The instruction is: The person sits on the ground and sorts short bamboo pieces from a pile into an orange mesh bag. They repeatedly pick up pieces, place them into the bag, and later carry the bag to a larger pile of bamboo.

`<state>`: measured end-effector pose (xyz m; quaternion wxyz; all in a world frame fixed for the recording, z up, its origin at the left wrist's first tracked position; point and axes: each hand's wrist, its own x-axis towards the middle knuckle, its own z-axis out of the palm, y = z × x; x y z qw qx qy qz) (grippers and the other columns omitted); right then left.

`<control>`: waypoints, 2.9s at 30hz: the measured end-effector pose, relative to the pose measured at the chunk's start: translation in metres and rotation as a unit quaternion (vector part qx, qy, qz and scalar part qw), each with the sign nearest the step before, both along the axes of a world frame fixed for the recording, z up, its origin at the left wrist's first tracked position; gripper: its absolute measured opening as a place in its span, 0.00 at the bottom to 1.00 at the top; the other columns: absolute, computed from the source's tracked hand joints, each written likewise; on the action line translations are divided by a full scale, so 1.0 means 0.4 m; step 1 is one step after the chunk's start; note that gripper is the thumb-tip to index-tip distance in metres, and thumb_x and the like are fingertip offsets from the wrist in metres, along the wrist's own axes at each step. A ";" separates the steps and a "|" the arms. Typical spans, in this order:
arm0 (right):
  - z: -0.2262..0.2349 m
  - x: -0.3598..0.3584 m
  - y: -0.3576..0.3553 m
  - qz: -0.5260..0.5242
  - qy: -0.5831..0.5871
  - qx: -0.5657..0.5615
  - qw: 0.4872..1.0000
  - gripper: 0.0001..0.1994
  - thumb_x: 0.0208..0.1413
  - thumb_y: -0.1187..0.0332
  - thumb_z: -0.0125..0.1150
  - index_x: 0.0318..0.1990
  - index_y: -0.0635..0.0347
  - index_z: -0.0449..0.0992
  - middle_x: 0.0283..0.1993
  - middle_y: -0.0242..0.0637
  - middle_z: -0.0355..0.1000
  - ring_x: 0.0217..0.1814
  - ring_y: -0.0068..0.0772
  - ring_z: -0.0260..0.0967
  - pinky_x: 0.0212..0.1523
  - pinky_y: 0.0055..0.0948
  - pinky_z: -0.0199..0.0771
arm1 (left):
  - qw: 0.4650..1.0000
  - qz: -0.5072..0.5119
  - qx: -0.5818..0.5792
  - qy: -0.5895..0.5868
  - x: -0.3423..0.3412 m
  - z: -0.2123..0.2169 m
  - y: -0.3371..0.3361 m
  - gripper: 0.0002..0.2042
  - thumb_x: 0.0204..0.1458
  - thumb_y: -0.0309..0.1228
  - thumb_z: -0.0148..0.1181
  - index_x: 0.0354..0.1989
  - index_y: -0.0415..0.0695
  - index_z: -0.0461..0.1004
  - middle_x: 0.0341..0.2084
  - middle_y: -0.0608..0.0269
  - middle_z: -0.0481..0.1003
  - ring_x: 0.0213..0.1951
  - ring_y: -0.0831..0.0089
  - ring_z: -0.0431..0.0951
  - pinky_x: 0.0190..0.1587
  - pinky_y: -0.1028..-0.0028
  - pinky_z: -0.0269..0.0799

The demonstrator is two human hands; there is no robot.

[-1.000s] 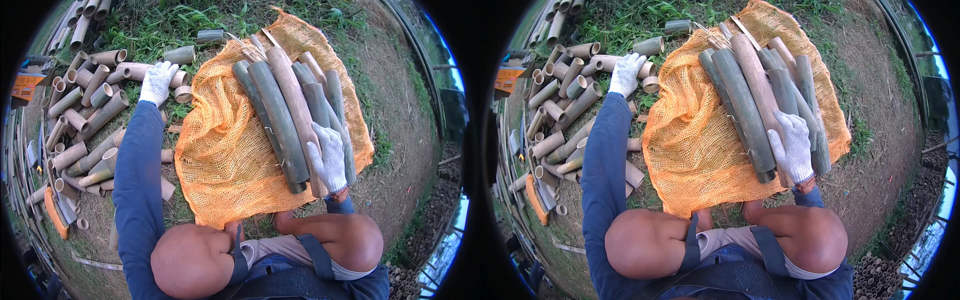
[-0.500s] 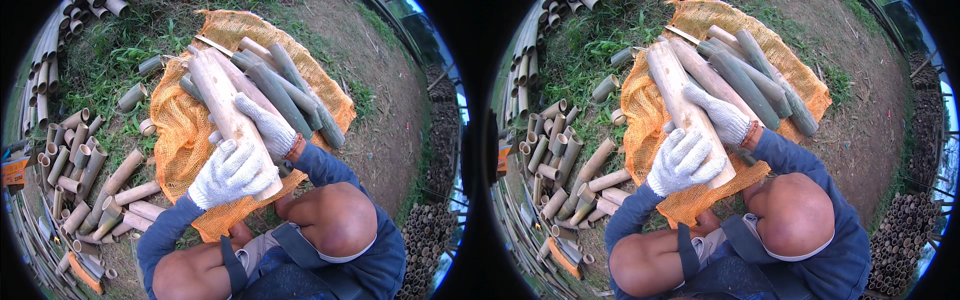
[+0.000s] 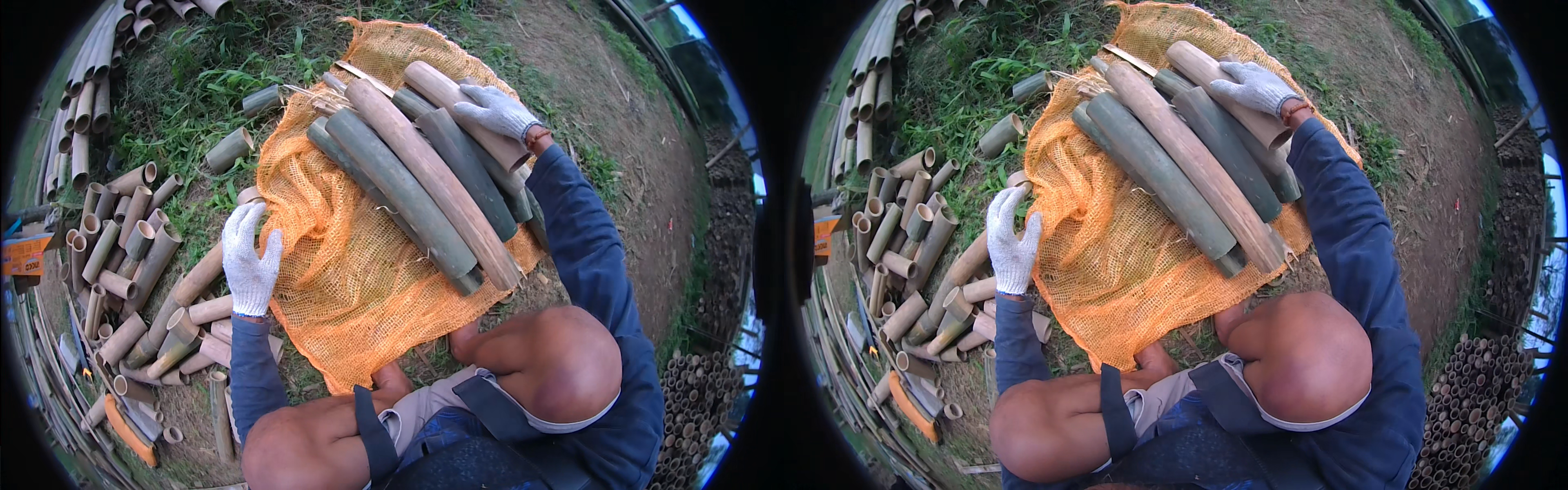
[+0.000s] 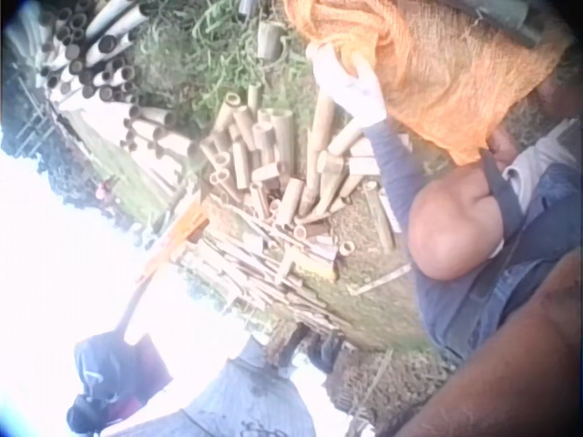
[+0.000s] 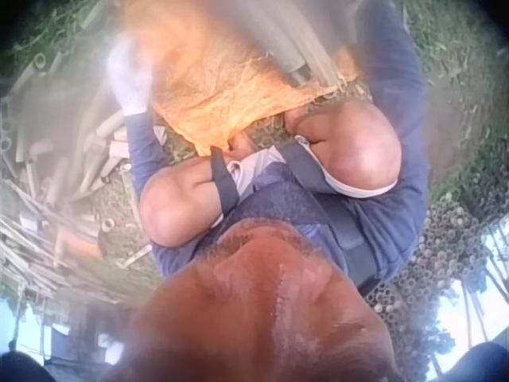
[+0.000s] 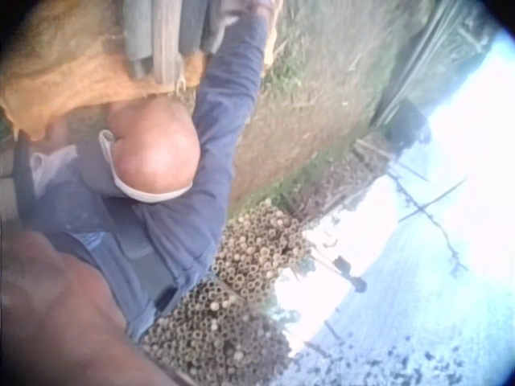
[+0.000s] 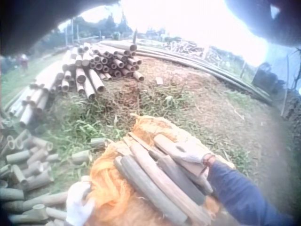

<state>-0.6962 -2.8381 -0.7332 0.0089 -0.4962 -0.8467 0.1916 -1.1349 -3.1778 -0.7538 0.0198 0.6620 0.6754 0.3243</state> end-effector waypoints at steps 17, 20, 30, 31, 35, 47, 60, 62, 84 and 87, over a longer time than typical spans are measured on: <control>0.079 0.111 -0.160 -0.164 0.342 -0.098 0.920 0.30 0.81 0.53 0.49 0.80 0.61 0.64 0.77 0.41 0.67 0.81 0.35 0.61 0.80 0.39 0.59 | 0.923 0.259 -0.164 0.232 -0.468 -0.163 0.021 0.33 0.49 0.32 0.74 0.68 0.50 0.75 0.62 0.52 0.75 0.67 0.50 0.73 0.66 0.50 0.74; 0.088 0.158 -0.218 -0.171 0.382 -0.108 0.902 0.29 0.82 0.53 0.47 0.81 0.61 0.63 0.74 0.40 0.68 0.77 0.36 0.63 0.80 0.40 0.60 | 0.854 0.349 -0.189 0.337 -0.573 -0.189 0.017 0.32 0.52 0.30 0.70 0.70 0.53 0.74 0.59 0.56 0.74 0.67 0.54 0.72 0.60 0.49 0.75; 0.116 0.158 -0.310 -0.189 0.398 -0.098 0.892 0.32 0.83 0.51 0.43 0.83 0.63 0.58 0.79 0.46 0.61 0.80 0.39 0.61 0.81 0.43 0.61 | 0.879 0.304 -0.194 0.313 -0.630 -0.155 -0.029 0.22 0.57 0.27 0.65 0.62 0.47 0.76 0.53 0.50 0.78 0.59 0.46 0.78 0.55 0.49 0.76; 0.131 0.133 -0.324 -0.172 0.400 -0.097 0.895 0.32 0.83 0.51 0.44 0.82 0.63 0.58 0.78 0.46 0.62 0.80 0.38 0.62 0.80 0.43 0.62 | 0.891 0.291 -0.182 0.298 -0.610 -0.129 -0.044 0.24 0.53 0.27 0.69 0.61 0.47 0.76 0.53 0.49 0.78 0.59 0.46 0.78 0.56 0.49 0.76; 0.181 0.002 -0.383 -0.096 0.409 -0.122 0.899 0.31 0.82 0.53 0.47 0.81 0.63 0.61 0.74 0.45 0.69 0.73 0.36 0.68 0.75 0.40 0.66 | 0.933 0.279 0.001 0.227 -0.461 -0.005 -0.086 0.39 0.39 0.28 0.83 0.63 0.47 0.71 0.60 0.49 0.74 0.62 0.46 0.76 0.66 0.52 0.73; 0.065 -0.367 -0.593 -0.085 0.558 -0.697 0.441 0.38 0.74 0.41 0.59 0.76 0.65 0.64 0.66 0.49 0.76 0.66 0.45 0.77 0.65 0.46 0.81 | 0.898 -0.350 0.266 0.019 0.294 0.167 -0.093 0.21 0.53 0.34 0.73 0.55 0.60 0.77 0.52 0.57 0.72 0.59 0.49 0.82 0.65 0.31 0.73; 0.091 -0.085 -0.432 -0.082 0.016 0.152 0.985 0.48 0.59 0.40 0.74 0.78 0.63 0.66 0.70 0.58 0.72 0.73 0.57 0.71 0.74 0.48 0.70 | 0.999 0.034 -0.024 -0.030 0.137 -0.042 -0.103 0.30 0.52 0.27 0.76 0.66 0.43 0.76 0.63 0.49 0.74 0.68 0.46 0.73 0.71 0.53 0.69; 0.084 -0.106 -0.440 -0.028 0.030 0.106 0.993 0.50 0.57 0.44 0.77 0.80 0.65 0.63 0.69 0.57 0.74 0.72 0.58 0.72 0.74 0.49 0.70 | 0.994 0.100 -0.029 -0.020 0.055 -0.080 -0.131 0.30 0.50 0.27 0.76 0.64 0.43 0.76 0.62 0.49 0.75 0.66 0.47 0.74 0.71 0.54 0.70; 0.052 -0.090 -0.457 -0.037 0.016 0.071 0.997 0.52 0.58 0.41 0.76 0.80 0.67 0.62 0.74 0.60 0.69 0.78 0.59 0.65 0.77 0.49 0.66 | 0.938 0.242 -0.060 0.241 -0.229 0.117 -0.133 0.34 0.42 0.50 0.84 0.59 0.52 0.81 0.45 0.57 0.80 0.48 0.54 0.83 0.52 0.55 0.80; 0.046 -0.089 -0.455 -0.043 0.027 0.060 0.997 0.53 0.57 0.40 0.77 0.80 0.67 0.61 0.74 0.59 0.68 0.78 0.58 0.65 0.78 0.50 0.65 | 0.974 0.220 -0.046 -0.011 -0.132 0.199 -0.090 0.38 0.50 0.57 0.80 0.62 0.44 0.79 0.49 0.52 0.82 0.49 0.54 0.86 0.53 0.57 0.82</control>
